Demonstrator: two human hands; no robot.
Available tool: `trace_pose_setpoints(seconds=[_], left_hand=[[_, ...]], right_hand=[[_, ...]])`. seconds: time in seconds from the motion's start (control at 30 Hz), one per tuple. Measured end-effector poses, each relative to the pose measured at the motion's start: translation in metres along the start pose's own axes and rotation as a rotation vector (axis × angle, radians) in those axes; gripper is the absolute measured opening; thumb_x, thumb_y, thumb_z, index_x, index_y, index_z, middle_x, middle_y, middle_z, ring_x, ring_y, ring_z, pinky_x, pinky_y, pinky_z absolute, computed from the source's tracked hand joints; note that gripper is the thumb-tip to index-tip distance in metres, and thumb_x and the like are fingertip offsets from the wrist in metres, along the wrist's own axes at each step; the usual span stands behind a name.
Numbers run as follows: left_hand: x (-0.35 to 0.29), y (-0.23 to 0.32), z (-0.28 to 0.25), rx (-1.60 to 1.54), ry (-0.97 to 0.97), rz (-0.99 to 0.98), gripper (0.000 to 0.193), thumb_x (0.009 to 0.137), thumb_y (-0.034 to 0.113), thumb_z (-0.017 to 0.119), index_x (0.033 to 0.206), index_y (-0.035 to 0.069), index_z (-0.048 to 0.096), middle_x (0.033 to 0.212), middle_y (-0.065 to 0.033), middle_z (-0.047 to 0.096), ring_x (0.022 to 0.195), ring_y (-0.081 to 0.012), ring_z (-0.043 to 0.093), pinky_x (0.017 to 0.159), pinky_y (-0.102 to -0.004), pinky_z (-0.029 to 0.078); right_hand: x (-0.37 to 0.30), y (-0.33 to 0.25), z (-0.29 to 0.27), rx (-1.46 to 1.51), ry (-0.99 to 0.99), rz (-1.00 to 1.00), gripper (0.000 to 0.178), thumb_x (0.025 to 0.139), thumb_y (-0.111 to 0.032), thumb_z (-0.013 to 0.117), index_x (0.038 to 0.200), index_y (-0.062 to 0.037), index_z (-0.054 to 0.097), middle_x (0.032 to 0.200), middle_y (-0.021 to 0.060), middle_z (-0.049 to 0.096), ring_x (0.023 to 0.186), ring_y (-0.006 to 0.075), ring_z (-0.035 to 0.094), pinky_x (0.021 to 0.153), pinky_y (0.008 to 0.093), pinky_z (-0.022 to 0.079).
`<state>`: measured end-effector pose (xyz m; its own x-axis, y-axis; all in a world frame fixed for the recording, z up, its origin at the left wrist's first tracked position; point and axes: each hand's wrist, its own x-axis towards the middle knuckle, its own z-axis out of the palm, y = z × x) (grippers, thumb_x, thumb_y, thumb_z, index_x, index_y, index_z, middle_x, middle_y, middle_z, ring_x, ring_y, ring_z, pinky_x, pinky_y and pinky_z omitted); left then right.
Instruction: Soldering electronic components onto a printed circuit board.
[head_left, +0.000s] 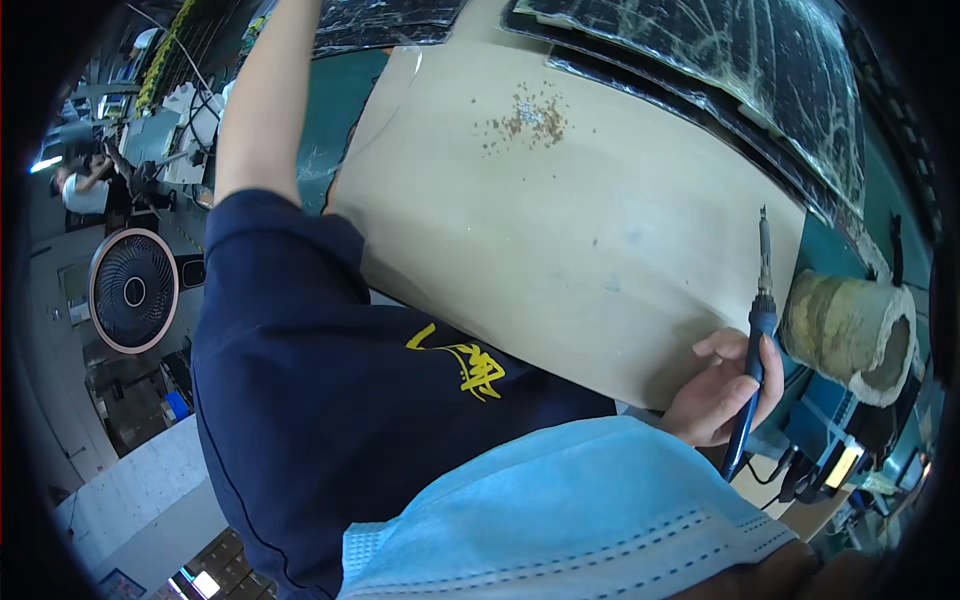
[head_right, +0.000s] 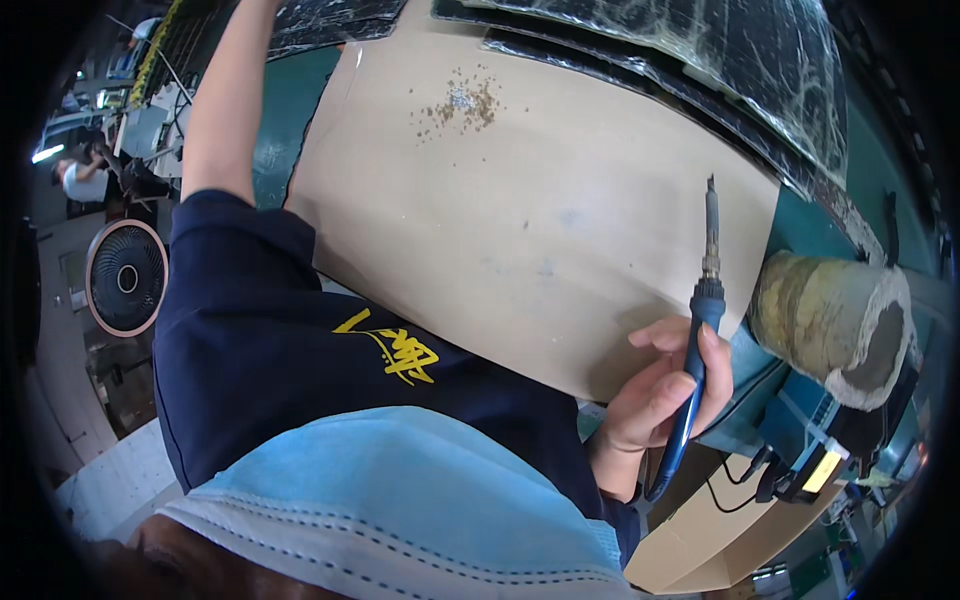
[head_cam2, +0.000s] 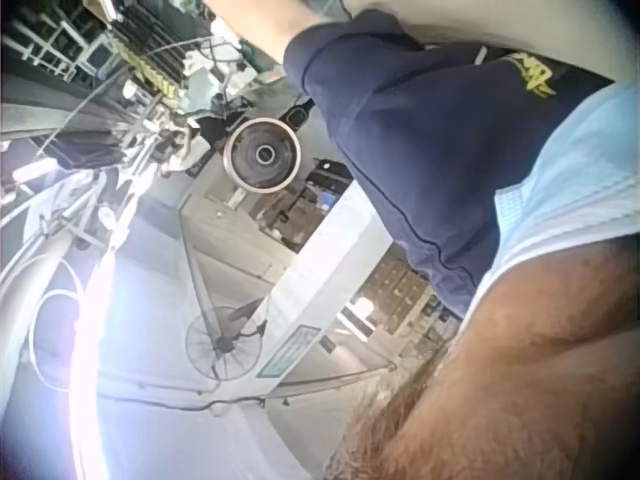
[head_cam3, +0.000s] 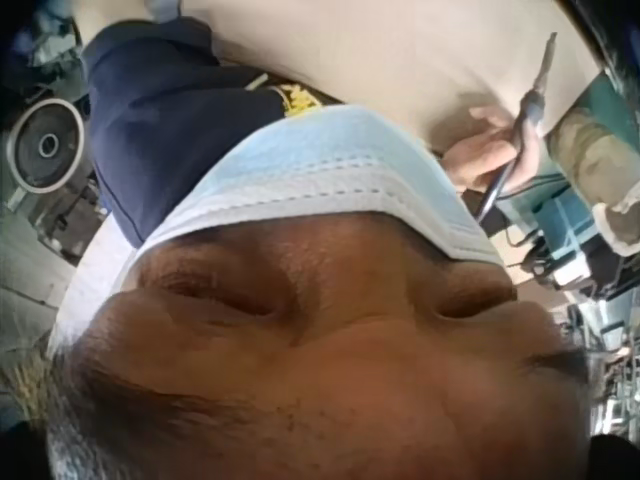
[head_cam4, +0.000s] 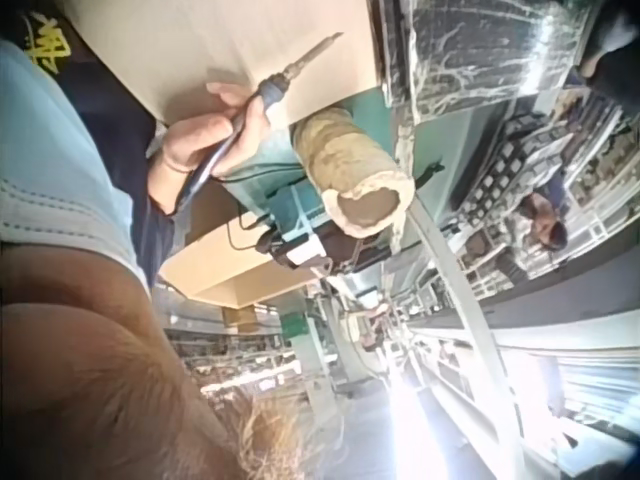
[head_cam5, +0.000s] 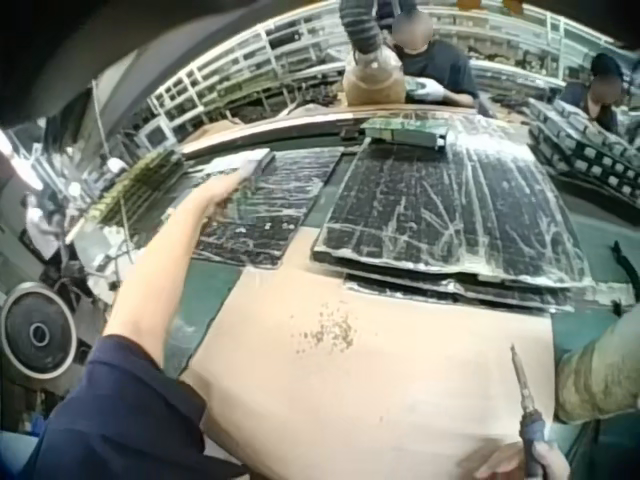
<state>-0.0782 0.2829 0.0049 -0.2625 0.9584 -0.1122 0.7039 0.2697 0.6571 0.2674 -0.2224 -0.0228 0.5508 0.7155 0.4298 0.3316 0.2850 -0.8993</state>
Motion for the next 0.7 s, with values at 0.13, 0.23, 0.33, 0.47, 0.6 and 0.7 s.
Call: trace_pose_setpoints(seconds=[0.13,0.23,0.33,0.47,0.6,0.7], left_hand=[[-0.094,-0.021,-0.077,-0.686,-0.329,0.041,0.040,0.094,0.048,0.057,0.111,0.013,0.068,0.083,-0.0025,0.070,0.072,-0.0149,0.067,0.061,-0.0321,0.055],[-0.212,0.002,-0.076,-0.994,-0.453,0.074,0.031,0.096,0.027,0.058,0.111,0.000,0.063,0.096,-0.0093,0.072,0.082,-0.0247,0.070,0.073,-0.0387,0.057],[-0.254,-0.021,-0.069,-0.828,-0.837,0.038,0.052,0.102,0.036,0.038,0.126,-0.006,0.058,0.107,-0.0210,0.070,0.090,-0.0258,0.071,0.084,-0.0358,0.057],[-0.330,-0.031,-0.026,-0.701,-0.865,-0.119,0.057,0.102,0.037,0.034,0.128,-0.010,0.054,0.105,-0.0246,0.070,0.093,-0.0326,0.071,0.088,-0.0386,0.055],[-0.363,-0.031,0.002,-0.432,-1.016,0.146,0.042,0.103,0.028,0.036,0.126,-0.004,0.052,0.108,-0.0089,0.063,0.098,-0.0117,0.061,0.086,-0.0267,0.048],[-0.387,-0.015,0.021,-0.432,-1.086,0.201,0.036,0.105,0.025,0.037,0.125,-0.001,0.051,0.104,-0.0060,0.062,0.096,-0.0080,0.056,0.085,-0.0235,0.043]], right_hand=[[0.001,-0.006,0.005,0.041,-0.054,-0.052,0.048,0.103,-0.036,0.048,0.129,0.0035,0.049,0.082,0.0131,0.053,0.072,0.0233,0.059,0.069,0.0360,0.049],[0.010,-0.011,0.003,-0.048,-0.170,-0.116,0.046,0.104,-0.034,0.046,0.128,0.0049,0.050,0.084,0.0166,0.059,0.071,0.0249,0.063,0.069,0.0352,0.050],[0.010,-0.009,0.003,0.040,-0.129,-0.197,0.045,0.104,-0.034,0.048,0.128,0.0042,0.050,0.081,0.0173,0.059,0.069,0.0260,0.063,0.064,0.0357,0.052],[0.008,-0.005,-0.018,-0.156,0.072,-0.472,0.047,0.106,-0.039,0.042,0.139,-0.0062,0.038,0.093,0.0202,0.060,0.075,0.0317,0.062,0.065,0.0436,0.052],[0.022,-0.011,-0.060,-0.478,0.294,-0.566,0.044,0.106,-0.031,0.041,0.139,-0.0019,0.037,0.105,0.0211,0.065,0.089,0.0296,0.065,0.083,0.0414,0.053],[0.024,-0.020,-0.072,-0.602,0.273,-0.289,0.039,0.105,-0.025,0.047,0.133,0.0021,0.049,0.091,0.0151,0.069,0.087,0.0201,0.065,0.079,0.0295,0.047]])
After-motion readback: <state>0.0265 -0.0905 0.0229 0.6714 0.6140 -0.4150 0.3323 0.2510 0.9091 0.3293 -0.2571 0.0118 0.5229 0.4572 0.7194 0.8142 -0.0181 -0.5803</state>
